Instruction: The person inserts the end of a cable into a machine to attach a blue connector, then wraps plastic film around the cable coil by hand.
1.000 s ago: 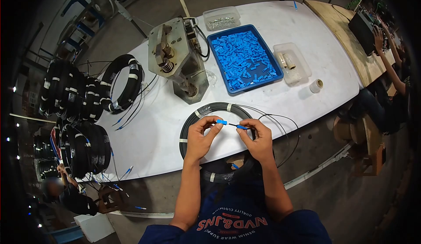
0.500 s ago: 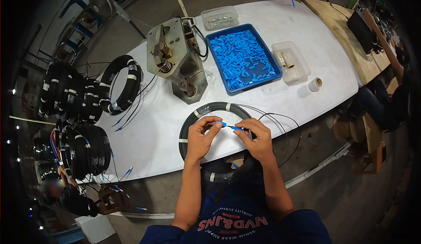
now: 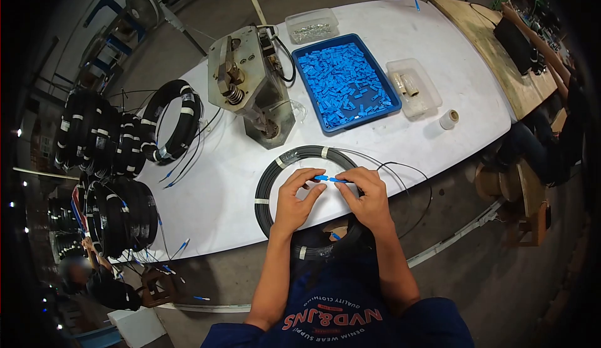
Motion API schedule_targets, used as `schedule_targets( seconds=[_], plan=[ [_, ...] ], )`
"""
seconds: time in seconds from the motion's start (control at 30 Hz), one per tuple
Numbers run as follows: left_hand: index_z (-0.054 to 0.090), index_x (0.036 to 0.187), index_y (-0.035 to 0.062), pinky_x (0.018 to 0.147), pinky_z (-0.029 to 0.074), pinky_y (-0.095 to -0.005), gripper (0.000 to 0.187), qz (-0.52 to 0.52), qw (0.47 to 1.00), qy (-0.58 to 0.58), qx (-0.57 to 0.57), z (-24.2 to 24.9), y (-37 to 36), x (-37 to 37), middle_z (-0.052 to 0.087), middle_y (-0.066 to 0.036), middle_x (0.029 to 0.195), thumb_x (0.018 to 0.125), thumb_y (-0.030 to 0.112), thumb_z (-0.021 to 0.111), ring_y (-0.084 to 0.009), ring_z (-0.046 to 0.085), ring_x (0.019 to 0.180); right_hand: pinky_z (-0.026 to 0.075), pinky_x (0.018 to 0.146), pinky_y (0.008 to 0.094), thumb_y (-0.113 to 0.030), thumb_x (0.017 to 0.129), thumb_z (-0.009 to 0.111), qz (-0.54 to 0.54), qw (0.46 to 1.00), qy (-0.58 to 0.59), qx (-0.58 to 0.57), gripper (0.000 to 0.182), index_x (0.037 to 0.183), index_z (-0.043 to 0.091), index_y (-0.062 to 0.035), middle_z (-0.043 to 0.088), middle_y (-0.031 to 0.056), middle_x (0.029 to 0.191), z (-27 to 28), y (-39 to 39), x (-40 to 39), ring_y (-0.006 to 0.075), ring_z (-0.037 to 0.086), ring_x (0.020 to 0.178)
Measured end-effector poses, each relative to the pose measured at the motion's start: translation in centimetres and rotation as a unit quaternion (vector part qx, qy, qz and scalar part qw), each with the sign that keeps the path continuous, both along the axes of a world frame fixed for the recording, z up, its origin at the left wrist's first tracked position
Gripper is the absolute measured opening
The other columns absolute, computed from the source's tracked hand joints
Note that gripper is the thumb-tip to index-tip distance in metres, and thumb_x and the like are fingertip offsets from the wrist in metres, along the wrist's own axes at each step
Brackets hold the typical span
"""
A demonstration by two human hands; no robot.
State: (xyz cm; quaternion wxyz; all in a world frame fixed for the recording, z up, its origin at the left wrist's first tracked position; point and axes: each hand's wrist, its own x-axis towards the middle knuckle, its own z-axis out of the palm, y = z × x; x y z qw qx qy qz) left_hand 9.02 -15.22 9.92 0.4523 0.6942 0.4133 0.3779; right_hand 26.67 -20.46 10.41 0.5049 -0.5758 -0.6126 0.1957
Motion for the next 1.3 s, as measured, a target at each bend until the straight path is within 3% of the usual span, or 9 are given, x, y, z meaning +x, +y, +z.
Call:
schedule_targets(
  seconds=[0.3,0.6,0.7,0.77,0.87,0.97,1.3],
  plan=[
    [0.073,0.100,0.0031,0.078,0.047,-0.0293,0.018,0.009,1.000,0.020,0.005,0.06,0.19,-0.56,0.071,-0.008,0.099,0.083,0.009,0.074,-0.0183,0.064,0.090,0.043,0.078,0.0337,-0.007,0.079,0.075,0.011,1.000,-0.004,0.003,0.015,0.093,0.072,-0.0032,0.071,0.0085,0.089,-0.04,0.05,-0.10,0.0244,0.064,0.082],
    [0.074,0.099,0.0032,0.078,0.047,-0.0294,0.017,-0.004,1.000,0.010,0.003,0.03,0.24,-0.63,0.072,-0.008,0.096,0.084,0.010,0.074,-0.0175,0.064,0.089,0.041,0.076,0.0347,-0.008,0.080,0.075,0.025,0.999,-0.021,0.000,0.013,0.091,0.072,-0.0041,0.069,0.0075,0.084,0.04,0.01,-0.16,0.0240,0.061,0.077],
    [0.074,0.100,0.0030,0.078,0.047,-0.0293,0.017,-0.008,1.000,0.004,0.002,0.00,0.27,-0.64,0.072,-0.008,0.095,0.084,0.010,0.074,-0.0173,0.064,0.088,0.039,0.075,0.0345,-0.008,0.080,0.075,0.021,0.999,-0.028,0.005,0.013,0.091,0.072,-0.0047,0.067,0.0056,0.081,-0.02,0.01,-0.25,0.0220,0.059,0.074],
    [0.073,0.100,0.0028,0.078,0.047,-0.0294,0.017,-0.010,1.000,0.005,0.001,0.07,0.30,-0.64,0.071,-0.008,0.095,0.084,0.010,0.074,-0.0173,0.064,0.088,0.036,0.075,0.0344,-0.013,0.084,0.072,0.030,0.999,-0.041,0.003,0.011,0.094,0.072,-0.0084,0.059,0.0021,0.078,-0.24,0.01,-0.26,0.0194,0.056,0.075],
    [0.073,0.099,0.0025,0.078,0.047,-0.0294,0.017,-0.013,1.000,0.006,0.000,0.13,0.32,-0.67,0.071,-0.008,0.095,0.084,0.010,0.074,-0.0172,0.064,0.088,0.035,0.073,0.0335,-0.009,0.080,0.074,0.021,0.999,-0.042,0.012,0.012,0.091,0.071,-0.0070,0.059,0.0019,0.072,0.06,0.13,-0.40,0.0174,0.055,0.069],
    [0.073,0.099,0.0023,0.078,0.047,-0.0293,0.017,-0.017,1.000,0.005,-0.004,0.22,0.27,-0.62,0.071,-0.008,0.094,0.084,0.010,0.074,-0.0171,0.064,0.087,0.034,0.076,0.0348,-0.016,0.084,0.073,0.032,0.998,-0.061,-0.005,0.011,0.093,0.072,-0.0102,0.056,0.0006,0.074,0.00,0.01,-0.25,0.0175,0.054,0.072],
    [0.074,0.100,0.0025,0.079,0.048,-0.0296,0.018,-0.017,1.000,0.013,-0.008,0.41,0.29,-0.76,0.071,-0.008,0.095,0.084,0.010,0.074,-0.0174,0.064,0.088,0.034,0.077,0.0344,-0.016,0.084,0.072,0.034,0.998,-0.055,-0.012,0.012,0.094,0.072,-0.0096,0.056,0.0006,0.073,0.30,-0.07,-0.27,0.0174,0.054,0.072]
  ],
)
